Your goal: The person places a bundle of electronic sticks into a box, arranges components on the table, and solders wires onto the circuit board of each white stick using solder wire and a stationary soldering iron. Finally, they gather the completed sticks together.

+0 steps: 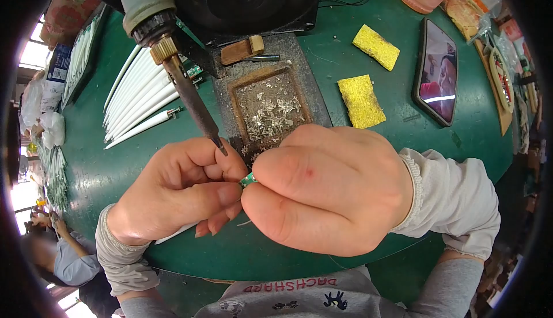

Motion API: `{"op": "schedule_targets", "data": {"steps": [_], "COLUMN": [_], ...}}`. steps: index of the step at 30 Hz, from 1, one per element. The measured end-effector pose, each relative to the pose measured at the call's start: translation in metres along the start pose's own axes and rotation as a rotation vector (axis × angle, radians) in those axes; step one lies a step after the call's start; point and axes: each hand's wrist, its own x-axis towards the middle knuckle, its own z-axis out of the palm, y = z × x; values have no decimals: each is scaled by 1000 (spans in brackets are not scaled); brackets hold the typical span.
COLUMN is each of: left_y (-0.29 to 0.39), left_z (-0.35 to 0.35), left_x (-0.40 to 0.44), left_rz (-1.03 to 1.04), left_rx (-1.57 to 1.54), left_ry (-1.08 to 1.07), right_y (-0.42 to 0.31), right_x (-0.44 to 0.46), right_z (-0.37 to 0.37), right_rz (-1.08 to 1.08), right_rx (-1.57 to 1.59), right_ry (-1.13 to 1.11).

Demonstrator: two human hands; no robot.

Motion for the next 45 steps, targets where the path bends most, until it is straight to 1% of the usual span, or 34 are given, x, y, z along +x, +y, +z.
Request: {"op": "schedule_targets", "data": {"steps": [5,10,12,13,14,15,17,19,21,22,23,24,26,28,30,32,36,38,45], "left_y": [-2,-5,-6,-9,-14,-17,-19,-19,-18,-15,-10,-7,-7,-9,-10,-9,-10,-9,-13], "left_z": [-2,-2,0,0,-1,-1,-1,-1,0,1,3,4,3,2,-1,0,0,1,0], "left_x": [-1,-1,-1,-1,0,0,-1,-2,-1,-2,-3,-4,-3,-1,0,1,2,3,2], "left_rz": [31,84,130,129,230,333,324,315,295,296,235,175,180,183,173,189,185,192,245], "left_rx": [-23,-25,76,76,189,302,345,388,280,280,157,34,21,8,-69,-79,-44,-24,42], "left_ry": [-12,-9,39,39,55,71,70,68,60,61,63,65,71,76,63,76,81,95,147], "right_y": [-1,-3,-3,-4,-5,-6,-8,-9,-9,-8,-7,-5,-3,-2,-1,-2,-2,1,-2], "right_x": [-1,-1,-2,-2,-2,-1,3,4,3,1,-1,-2,-3,-4,-5,-5,-5,-6,-7], "right_z": [-1,-3,0,3,5,4,1,1,1,2,2,1,0,1,3,6,3,1,2], "right_rz": [-12,41,69,163,257,257,417,411,403,301,199,198,85,99,115,232,215,159,203], "right_rx": [-147,-125,-89,-31,28,28,145,156,167,94,22,21,-36,-12,14,101,71,39,16], "right_ry": [-27,-74,-81,-58,-35,-35,-110,-106,-102,-65,-28,-27,-18,-18,-19,54,21,-37,-9]}}
